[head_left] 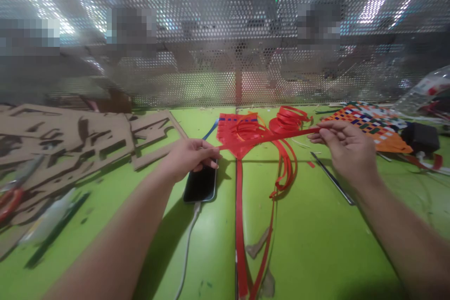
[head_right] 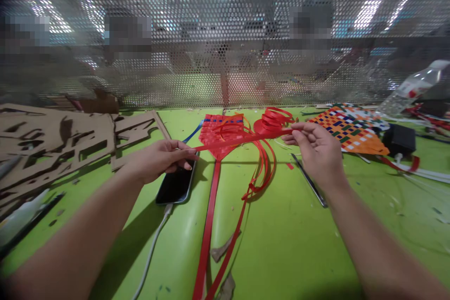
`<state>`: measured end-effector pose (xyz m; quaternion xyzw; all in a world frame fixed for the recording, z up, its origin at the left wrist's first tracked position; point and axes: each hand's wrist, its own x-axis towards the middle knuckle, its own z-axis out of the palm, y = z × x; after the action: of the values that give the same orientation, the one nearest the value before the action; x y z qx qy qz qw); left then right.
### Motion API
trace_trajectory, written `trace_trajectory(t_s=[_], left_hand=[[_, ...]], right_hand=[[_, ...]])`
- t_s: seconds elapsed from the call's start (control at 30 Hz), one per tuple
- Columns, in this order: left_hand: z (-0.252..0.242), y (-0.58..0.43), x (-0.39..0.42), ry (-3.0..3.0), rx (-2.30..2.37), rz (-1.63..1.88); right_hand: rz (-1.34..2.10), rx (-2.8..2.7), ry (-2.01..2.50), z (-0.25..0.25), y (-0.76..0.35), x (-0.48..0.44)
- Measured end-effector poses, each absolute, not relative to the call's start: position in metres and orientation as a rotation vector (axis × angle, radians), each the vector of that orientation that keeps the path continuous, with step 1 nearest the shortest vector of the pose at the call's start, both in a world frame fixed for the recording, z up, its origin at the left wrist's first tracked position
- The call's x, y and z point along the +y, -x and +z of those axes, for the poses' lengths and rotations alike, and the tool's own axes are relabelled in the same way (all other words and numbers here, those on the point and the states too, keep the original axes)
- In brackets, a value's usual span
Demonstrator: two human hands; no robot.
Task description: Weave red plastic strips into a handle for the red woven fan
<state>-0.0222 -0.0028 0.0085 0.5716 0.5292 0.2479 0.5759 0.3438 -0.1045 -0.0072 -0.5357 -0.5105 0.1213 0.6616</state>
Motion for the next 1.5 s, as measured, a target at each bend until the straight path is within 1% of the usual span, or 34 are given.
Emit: trace_trajectory(t_s=[0.17,0.33,0.53,0.73,0.93,1.07,1.17,1.23,1.33,1.5], left_hand=[[0.012,0.02,-0.006,-1.366,1.232,0.58],[0.022,0.011,-0.016,-1.387,1.1,0.616],[0.02,0.01,-0.018,-1.461,1.011,0.52],[0.015,0.009,-0.02,-1.491,0.985,0.546],[0.015,0.003,-0.026,-1.612,1.05,0.485],[0.014,-0.002,-0.029,-1.598,0.968,0.594],[0.012,-0.008,-0.032,-1.477,0.914,0.7],[0.009,-0.014,-0.036,-1.34,0.871,0.745],[0.006,-0.028,-0.049,-1.114,0.815,0.786],[0.002,-0.053,-0.081,-0.911,0.777,0.821]], right_hand=[[0.302,-1.007,1.148,-0.007,-0.35,-0.101],[0.352,-0.898,1.093,-0.006,-0.356,-0.098],[0.333,-0.838,1.048,-0.006,-0.36,-0.096],[0.377,-0.827,0.988,-0.004,-0.36,-0.096],[0.355,-0.77,0.978,-0.001,-0.359,-0.096],[0.343,-0.743,0.974,0.001,-0.362,-0.096],[0.356,-0.709,0.933,0.002,-0.363,-0.095],[0.435,-0.703,0.923,0.003,-0.359,-0.095],[0.665,-0.777,0.988,0.004,-0.339,-0.105],[0.98,-1.275,1.257,0.008,-0.28,-0.141]])
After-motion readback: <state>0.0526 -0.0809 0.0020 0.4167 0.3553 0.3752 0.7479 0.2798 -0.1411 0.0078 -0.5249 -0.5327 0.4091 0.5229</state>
